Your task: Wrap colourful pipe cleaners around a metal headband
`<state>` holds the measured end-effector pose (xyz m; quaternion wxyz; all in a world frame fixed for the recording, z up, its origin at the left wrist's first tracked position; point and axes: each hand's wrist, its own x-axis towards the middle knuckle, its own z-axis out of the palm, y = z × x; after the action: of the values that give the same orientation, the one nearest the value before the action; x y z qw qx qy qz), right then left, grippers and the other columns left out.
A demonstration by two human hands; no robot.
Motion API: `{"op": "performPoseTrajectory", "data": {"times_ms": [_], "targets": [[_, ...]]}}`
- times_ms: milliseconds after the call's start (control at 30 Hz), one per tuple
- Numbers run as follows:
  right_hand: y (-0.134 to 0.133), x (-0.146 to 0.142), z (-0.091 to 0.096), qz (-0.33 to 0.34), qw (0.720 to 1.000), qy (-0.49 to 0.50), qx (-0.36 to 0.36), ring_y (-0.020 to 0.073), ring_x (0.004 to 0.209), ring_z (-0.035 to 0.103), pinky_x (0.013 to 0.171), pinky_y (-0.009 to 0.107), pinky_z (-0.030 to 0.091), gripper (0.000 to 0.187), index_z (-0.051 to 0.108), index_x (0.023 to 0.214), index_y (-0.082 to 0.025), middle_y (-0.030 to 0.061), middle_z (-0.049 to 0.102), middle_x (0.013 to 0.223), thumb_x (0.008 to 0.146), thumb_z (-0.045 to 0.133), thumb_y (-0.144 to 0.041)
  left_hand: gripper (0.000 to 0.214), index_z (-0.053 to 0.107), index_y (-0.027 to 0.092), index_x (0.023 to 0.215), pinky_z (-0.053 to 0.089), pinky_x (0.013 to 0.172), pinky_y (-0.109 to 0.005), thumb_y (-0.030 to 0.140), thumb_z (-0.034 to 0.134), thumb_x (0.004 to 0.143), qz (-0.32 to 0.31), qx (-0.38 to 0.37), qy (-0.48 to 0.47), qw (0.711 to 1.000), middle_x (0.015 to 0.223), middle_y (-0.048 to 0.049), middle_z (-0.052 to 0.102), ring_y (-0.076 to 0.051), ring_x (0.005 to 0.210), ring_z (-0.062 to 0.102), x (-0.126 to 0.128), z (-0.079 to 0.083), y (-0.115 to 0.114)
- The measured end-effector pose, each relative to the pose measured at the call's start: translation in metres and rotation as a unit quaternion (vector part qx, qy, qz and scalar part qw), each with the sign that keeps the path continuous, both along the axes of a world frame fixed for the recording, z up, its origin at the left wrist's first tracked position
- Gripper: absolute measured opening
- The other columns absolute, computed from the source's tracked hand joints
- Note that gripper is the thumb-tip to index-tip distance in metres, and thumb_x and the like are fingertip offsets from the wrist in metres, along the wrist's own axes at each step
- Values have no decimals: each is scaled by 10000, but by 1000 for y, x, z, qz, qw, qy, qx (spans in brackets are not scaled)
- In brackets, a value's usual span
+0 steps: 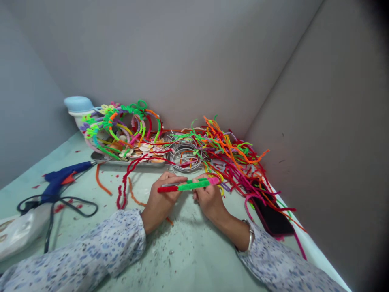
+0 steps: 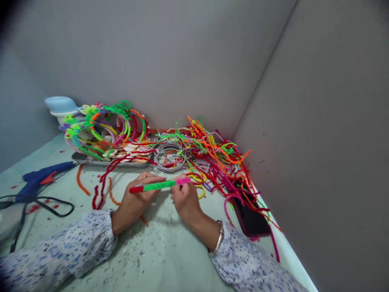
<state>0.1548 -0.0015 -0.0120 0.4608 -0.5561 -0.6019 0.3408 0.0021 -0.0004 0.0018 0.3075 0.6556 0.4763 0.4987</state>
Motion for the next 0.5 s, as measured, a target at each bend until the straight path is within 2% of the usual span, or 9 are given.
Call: {"op": "performPoseTrajectory", "data": {"times_ms": [200, 333, 500], "targets": [[0, -1, 2, -12, 998, -52, 14, 135, 435, 538, 468, 228, 370, 276, 495, 571, -206, -24, 550, 456, 835, 450, -273, 135, 700, 200, 784, 480, 729, -282, 232, 570, 803, 7, 3, 77, 997, 813, -31, 668, -182, 817, 620, 4, 6, 1], [0, -3, 4, -29, 996, -84, 9, 147, 450, 544, 481, 241, 374, 379, 516, 503, -204, -9, 544, 430, 855, 456, -331, 157, 663, 191, 656, 422, 563, -252, 260, 582, 772, 37, -57, 68, 995, 612, -3, 616, -166, 634, 583, 5, 8, 1], [-1, -3, 1, -24, 996, -86, 9, 154, 463, 542, 478, 246, 383, 408, 536, 517, -205, 4, 558, 449, 877, 451, -377, 240, 637, 186, 581, 248, 414, -248, 335, 587, 763, 29, -168, 28, 985, 427, 33, 475, -116, 407, 393, 6, 8, 1]]}}
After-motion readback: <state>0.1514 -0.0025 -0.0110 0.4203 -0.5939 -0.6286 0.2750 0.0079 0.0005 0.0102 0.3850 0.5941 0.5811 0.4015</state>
